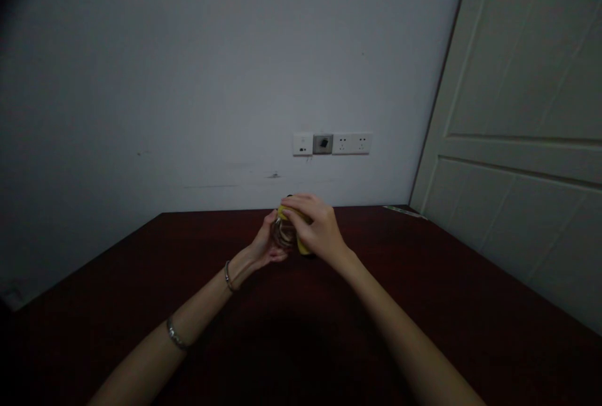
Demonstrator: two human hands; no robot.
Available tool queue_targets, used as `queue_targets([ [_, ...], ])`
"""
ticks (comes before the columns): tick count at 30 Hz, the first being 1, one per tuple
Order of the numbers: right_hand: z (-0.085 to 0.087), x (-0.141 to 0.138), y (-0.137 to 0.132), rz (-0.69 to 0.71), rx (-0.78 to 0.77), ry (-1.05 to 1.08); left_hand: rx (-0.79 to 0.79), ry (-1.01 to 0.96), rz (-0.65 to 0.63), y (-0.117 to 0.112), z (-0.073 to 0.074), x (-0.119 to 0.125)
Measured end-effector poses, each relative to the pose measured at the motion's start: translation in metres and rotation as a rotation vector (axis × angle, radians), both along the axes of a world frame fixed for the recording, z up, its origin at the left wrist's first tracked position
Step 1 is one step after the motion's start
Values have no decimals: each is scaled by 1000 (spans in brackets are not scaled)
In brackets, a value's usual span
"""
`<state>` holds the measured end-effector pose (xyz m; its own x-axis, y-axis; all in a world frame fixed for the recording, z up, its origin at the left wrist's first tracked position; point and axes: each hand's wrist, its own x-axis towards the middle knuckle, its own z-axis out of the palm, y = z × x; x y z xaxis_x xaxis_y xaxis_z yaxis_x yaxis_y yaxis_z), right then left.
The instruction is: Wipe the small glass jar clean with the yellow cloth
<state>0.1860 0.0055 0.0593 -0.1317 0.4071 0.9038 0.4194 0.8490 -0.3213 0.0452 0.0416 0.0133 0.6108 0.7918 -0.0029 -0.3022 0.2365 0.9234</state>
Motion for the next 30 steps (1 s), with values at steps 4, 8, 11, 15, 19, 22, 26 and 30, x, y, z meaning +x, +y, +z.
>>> queue_targets([
  [4, 2, 8, -2, 6, -190, 112, 39, -8, -5, 0, -2, 1],
  [8, 3, 11, -6, 17, -233, 152, 58, -69, 12, -2, -2, 3],
  [11, 2, 10, -8, 15, -272, 206, 39, -132, -2, -5, 0, 2],
  [15, -3, 6, -10, 36, -220, 258, 12, -190, -41, -5, 5, -3],
  [19, -9, 2, -15, 59, -48, 205, -32, -227, -176, -2, 6, -8],
  [22, -15, 0, -18, 48, 84, 134, -100, -336, -219, -2, 6, -9],
  [26, -25, 2, -20, 5, 223, 37, -173, -427, -185, -5, 6, -8],
  [30, -32, 2, -23, -34, 328, -51, -169, -407, -143, -6, 5, -7],
])
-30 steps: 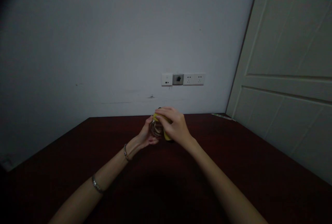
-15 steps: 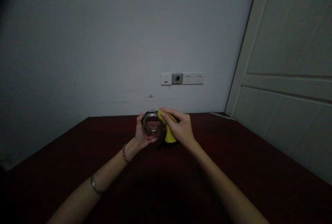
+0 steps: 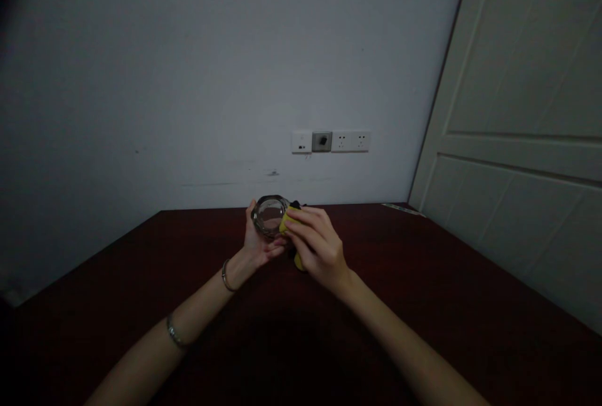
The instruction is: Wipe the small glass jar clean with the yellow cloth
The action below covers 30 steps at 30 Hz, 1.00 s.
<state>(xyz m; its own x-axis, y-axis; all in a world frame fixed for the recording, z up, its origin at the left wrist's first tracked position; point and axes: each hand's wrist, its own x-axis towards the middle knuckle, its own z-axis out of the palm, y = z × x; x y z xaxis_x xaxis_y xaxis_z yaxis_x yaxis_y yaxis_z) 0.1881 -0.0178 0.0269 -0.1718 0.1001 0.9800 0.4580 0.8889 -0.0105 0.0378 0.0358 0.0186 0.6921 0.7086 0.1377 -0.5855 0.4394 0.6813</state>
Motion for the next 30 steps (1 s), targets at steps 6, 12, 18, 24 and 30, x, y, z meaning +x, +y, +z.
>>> queue_targets([
  [6, -8, -6, -2, -87, 120, -116, -18, -28, 43, 1, 2, 1],
  [12, -8, -4, 4, -92, 180, -296, -76, -9, 217, -1, 3, 7],
  [18, -1, -5, 5, -95, 184, -417, -9, -9, 392, 2, 0, 12],
  [24, 7, -9, 2, -72, 152, -397, 83, 43, 456, -4, 0, 17],
  [30, 4, -12, 3, -80, 82, -311, 114, 78, 530, -3, -9, 20],
])
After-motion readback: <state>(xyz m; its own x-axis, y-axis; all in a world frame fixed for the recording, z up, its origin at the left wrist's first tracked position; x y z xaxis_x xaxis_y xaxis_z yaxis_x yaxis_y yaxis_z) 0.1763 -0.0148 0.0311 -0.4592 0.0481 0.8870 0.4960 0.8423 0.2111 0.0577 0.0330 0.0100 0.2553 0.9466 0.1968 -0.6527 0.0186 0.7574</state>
